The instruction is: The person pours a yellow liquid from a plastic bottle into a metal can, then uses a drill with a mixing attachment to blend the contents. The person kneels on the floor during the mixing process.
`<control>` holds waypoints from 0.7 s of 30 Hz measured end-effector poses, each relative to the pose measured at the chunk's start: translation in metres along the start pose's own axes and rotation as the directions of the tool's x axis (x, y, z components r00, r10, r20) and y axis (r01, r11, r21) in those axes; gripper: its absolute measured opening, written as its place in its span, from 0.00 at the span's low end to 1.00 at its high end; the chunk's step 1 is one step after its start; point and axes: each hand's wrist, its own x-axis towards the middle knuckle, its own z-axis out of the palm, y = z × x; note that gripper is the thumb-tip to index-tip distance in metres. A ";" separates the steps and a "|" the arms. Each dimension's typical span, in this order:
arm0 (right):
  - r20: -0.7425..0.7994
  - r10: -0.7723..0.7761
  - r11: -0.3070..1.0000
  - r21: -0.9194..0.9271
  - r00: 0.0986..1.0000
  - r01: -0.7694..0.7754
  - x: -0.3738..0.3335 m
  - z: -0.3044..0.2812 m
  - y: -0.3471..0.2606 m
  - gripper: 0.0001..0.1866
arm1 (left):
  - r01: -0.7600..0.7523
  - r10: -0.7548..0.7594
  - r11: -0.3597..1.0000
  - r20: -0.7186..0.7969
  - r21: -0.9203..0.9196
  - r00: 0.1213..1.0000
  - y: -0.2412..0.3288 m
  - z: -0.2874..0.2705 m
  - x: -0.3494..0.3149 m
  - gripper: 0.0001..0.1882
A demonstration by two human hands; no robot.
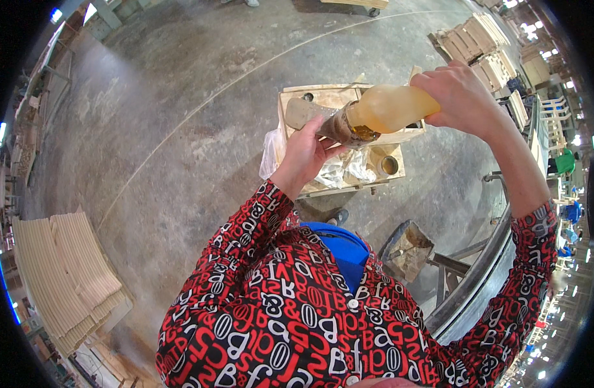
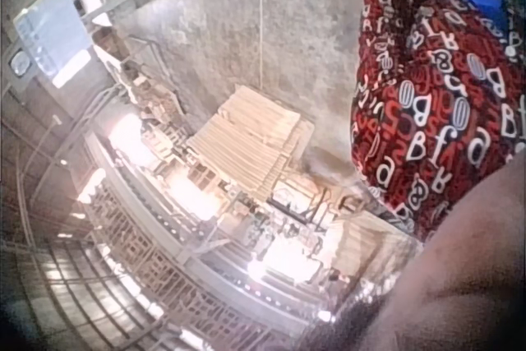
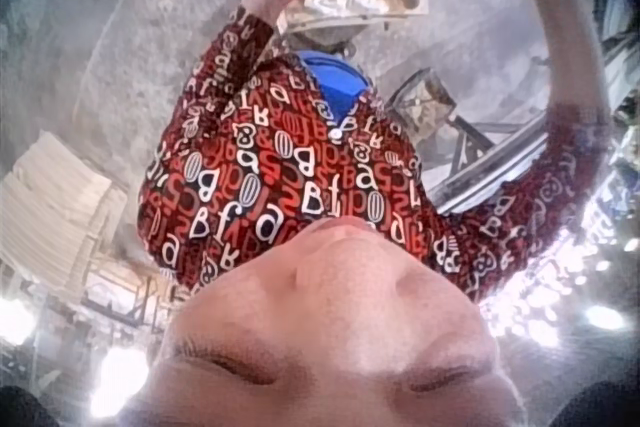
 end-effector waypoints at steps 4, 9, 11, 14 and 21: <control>0.071 0.044 0.993 0.103 0.997 -0.051 -0.002 0.001 0.000 0.18 | -0.047 0.049 0.997 -0.043 0.054 0.998 -0.005 0.001 0.002 0.19; 0.160 0.097 0.957 0.257 0.982 -0.136 -0.006 0.008 0.003 0.25 | -0.063 0.065 0.990 -0.011 0.124 0.998 -0.006 0.001 0.004 0.18; 0.161 0.121 0.915 0.365 0.980 -0.173 -0.010 0.018 0.009 0.28 | -0.033 0.034 0.985 -0.001 0.168 0.999 -0.007 0.000 0.009 0.18; 0.194 0.184 0.811 0.524 0.964 -0.260 -0.020 0.032 0.015 0.36 | 0.028 -0.028 0.981 0.000 0.192 1.000 -0.009 -0.002 0.016 0.18; 0.443 0.074 0.083 0.890 0.893 -0.448 -0.058 0.082 0.027 0.38 | 0.102 -0.102 0.993 -0.002 0.057 0.995 -0.005 -0.012 0.023 0.18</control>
